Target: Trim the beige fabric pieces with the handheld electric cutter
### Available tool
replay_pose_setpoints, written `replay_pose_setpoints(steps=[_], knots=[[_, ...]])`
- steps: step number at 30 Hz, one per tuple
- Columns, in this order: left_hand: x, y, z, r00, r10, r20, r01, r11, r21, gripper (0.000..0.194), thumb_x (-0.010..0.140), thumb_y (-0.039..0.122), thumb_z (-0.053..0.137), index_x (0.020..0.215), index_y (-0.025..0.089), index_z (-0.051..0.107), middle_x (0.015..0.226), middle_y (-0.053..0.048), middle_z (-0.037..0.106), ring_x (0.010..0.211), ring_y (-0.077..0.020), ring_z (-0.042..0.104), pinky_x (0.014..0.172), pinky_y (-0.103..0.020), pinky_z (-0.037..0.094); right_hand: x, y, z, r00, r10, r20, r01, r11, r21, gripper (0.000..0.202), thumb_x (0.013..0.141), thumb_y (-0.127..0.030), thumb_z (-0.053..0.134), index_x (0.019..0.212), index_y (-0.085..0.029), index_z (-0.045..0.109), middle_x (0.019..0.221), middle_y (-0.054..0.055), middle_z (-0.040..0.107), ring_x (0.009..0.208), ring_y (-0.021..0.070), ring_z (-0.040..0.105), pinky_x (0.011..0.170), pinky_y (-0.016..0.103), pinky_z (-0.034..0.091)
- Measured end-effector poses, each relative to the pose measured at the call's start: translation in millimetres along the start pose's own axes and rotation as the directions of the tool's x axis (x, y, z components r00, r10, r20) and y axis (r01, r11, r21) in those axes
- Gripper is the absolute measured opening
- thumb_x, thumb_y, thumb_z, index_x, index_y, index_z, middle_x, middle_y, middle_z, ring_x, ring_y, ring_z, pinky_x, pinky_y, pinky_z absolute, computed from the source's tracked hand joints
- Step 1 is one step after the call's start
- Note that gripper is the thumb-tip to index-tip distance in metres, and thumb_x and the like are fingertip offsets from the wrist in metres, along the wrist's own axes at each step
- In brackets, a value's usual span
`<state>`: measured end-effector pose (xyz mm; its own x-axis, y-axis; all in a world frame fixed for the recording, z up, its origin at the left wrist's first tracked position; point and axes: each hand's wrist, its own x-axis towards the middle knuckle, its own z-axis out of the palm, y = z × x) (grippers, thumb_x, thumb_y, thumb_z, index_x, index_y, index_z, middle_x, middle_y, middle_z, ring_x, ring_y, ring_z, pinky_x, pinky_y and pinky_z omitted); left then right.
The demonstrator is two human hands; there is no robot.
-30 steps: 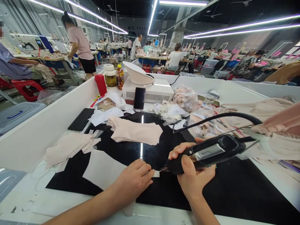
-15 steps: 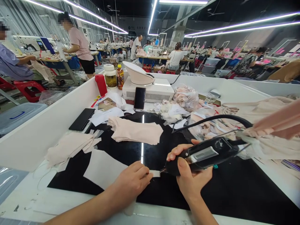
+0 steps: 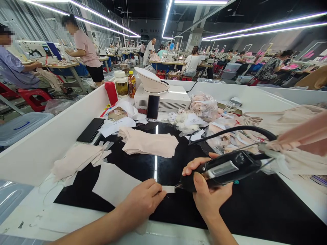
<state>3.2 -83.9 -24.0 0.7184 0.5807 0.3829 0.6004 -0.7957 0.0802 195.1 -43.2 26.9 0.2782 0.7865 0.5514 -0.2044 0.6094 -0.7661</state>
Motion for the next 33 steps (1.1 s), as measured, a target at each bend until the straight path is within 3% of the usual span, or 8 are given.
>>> replay_pose_setpoints(steps=[9,17,33], knots=[[-1.2,1.2,1.6,0.999,-0.033,-0.02,0.032,0.998,-0.049,0.028,0.102,-0.002,0.039,0.114,0.014,0.06,0.095,-0.005,0.066,0.088,-0.0192,0.066,0.09,-0.037,0.061,1.1,-0.7,0.1,1.0,0.019,-0.012,-0.02,1.0,-0.022,0.044,0.089,-0.023,0.078,0.126,-0.03,0.056,0.084,-0.003,0.066,0.064,0.0152,0.065,0.058,0.033,0.06],[-1.1,2.1,3.7,0.998,-0.039,-0.051,0.036,0.997,-0.064,0.029,0.107,0.003,0.036,0.116,0.014,0.062,0.095,-0.006,0.067,0.088,-0.0189,0.066,0.091,-0.039,0.061,-1.2,2.3,13.4,0.999,0.05,0.015,-0.051,0.998,0.045,0.045,0.09,-0.029,0.079,0.127,-0.03,0.054,0.086,-0.002,0.065,0.063,0.0152,0.065,0.055,0.032,0.058],[2.5,3.3,4.3,0.997,-0.007,-0.082,0.004,0.999,-0.037,0.027,0.108,0.002,0.037,0.112,0.01,0.062,0.092,-0.005,0.067,0.084,-0.018,0.066,0.087,-0.036,0.061,-1.6,5.7,16.7,0.998,0.061,0.03,-0.063,0.996,0.062,0.042,0.092,-0.021,0.075,0.128,-0.029,0.056,0.087,-0.003,0.067,0.064,0.0143,0.066,0.057,0.03,0.058]])
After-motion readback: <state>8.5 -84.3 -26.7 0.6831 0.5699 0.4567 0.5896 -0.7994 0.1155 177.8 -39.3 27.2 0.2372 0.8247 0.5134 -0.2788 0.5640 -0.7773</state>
